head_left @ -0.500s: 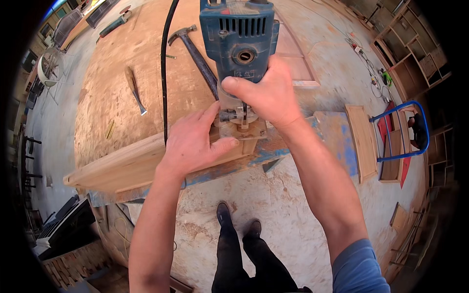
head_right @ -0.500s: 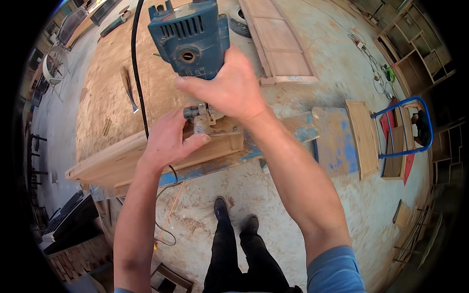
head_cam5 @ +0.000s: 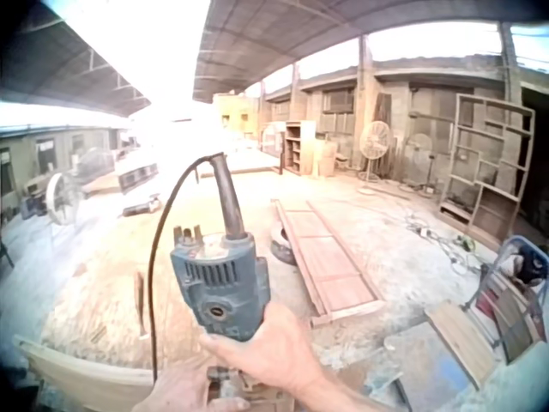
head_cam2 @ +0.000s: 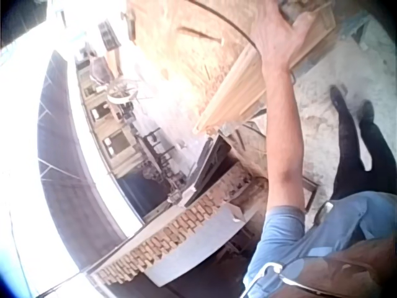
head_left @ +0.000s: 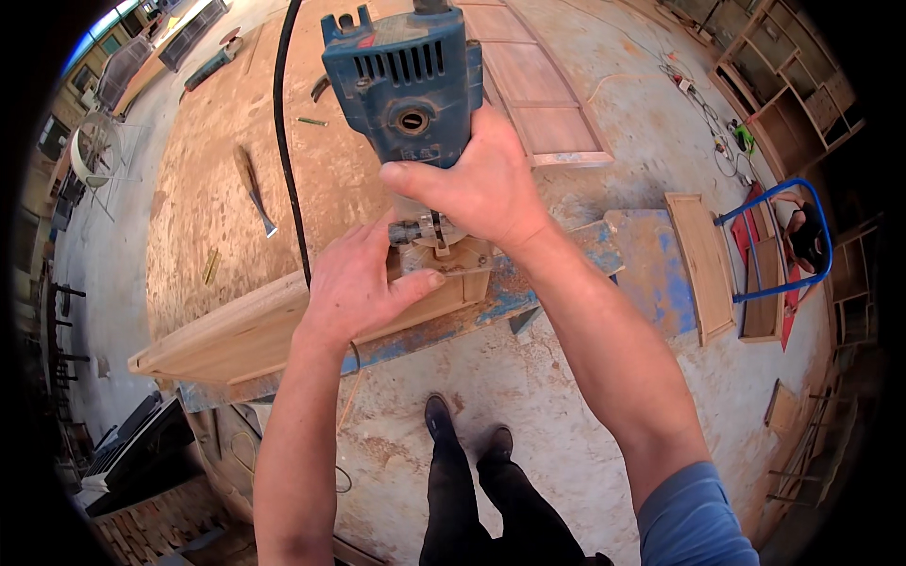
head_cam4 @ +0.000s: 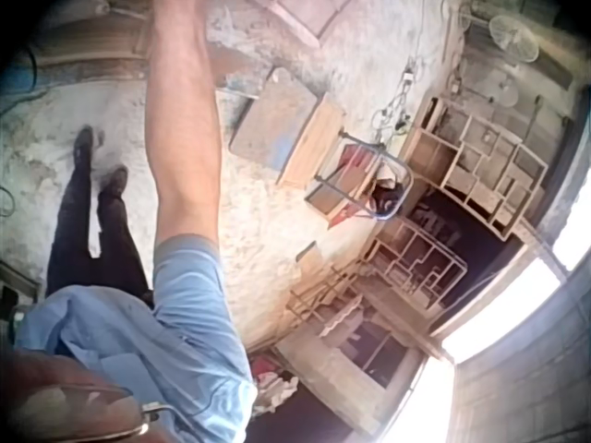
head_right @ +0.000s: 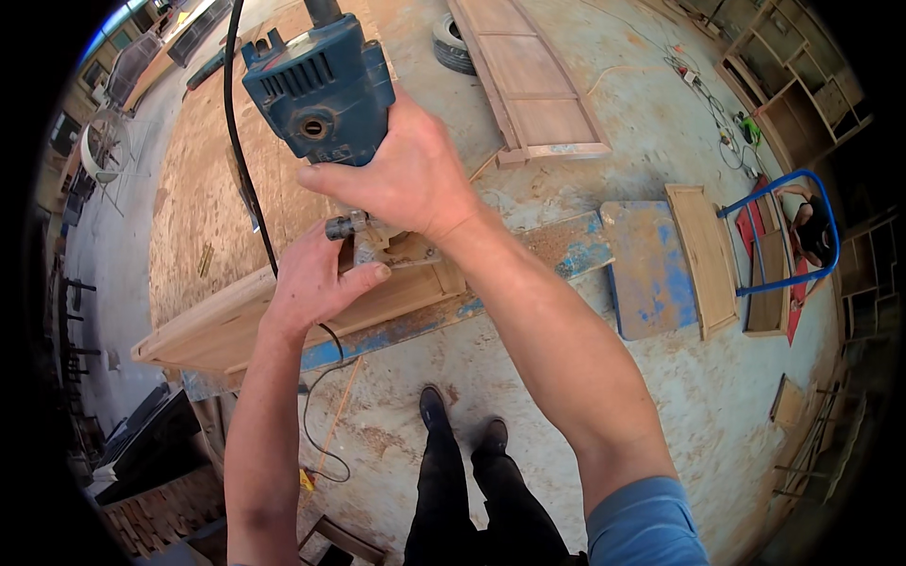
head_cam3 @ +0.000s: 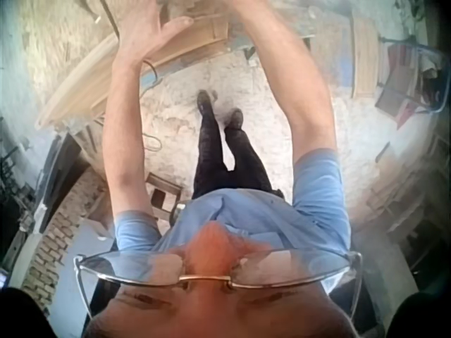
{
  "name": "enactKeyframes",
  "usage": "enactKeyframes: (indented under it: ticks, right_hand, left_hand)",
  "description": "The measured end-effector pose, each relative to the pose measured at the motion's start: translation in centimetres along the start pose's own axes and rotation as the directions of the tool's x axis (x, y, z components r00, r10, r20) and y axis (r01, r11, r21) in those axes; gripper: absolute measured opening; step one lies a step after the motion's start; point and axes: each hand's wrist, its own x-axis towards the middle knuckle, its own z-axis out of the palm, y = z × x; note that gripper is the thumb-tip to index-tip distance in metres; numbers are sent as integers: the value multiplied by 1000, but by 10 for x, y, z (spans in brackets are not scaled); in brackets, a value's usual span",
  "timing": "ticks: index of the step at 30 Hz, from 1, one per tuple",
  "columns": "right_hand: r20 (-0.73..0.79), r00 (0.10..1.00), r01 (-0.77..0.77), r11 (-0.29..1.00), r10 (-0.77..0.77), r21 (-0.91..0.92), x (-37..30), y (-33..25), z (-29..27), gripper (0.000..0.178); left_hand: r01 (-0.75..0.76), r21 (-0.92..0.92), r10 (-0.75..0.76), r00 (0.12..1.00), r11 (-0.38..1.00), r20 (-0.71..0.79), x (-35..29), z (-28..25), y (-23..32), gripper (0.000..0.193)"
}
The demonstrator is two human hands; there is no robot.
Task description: The person uses a handheld router to shape a wooden frame, then hammers a small wooden piece into place, and finally uses a chisel to carve a recess for a metal hinge. The person positions the hinge into the carved recess.
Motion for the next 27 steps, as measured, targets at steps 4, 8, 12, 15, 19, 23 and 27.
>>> enactKeyframes:
  ticks: [4, 8, 12, 15, 19, 23, 27]
  right_hand:
    - [-44, 998, -34, 999, 34, -14, -2, -4, 3, 58]
    - [-52, 998, -37, 999, 36, -5, -2, -2, 2, 62]
    - [-42, 999, -20, 1000, 20, -12, 0, -1, 3, 63]
    - [-35, 999, -29, 999, 28, -20, 0, -3, 3, 63]
    - [-43, 999, -31, 999, 29, -33, 0, -1, 2, 65]
    - [-34, 999, -34, 999, 33, -27, 2, -2, 3, 66]
    - [-28, 999, -30, 999, 30, -15, 2, 2, 1, 66]
  left_hand:
    - [13, -19, -13, 1000, 1000, 1, 0, -1, 0, 76]
    - [8, -51, -8, 1000, 999, -3, 0, -1, 0, 76]
    - [-1, -47, 0, 1000, 999, -30, 0, 2, -3, 79]
    - [0, -37, 0, 1000, 999, -12, 0, 1, -5, 81]
    - [7, -29, -7, 1000, 1000, 21, 1, 0, -3, 86]
    - [-24, -38, 22, 998, 999, -54, -1, 1, -5, 81]
    - [-33, -36, 30, 997, 999, -66, 0, 4, -5, 80]
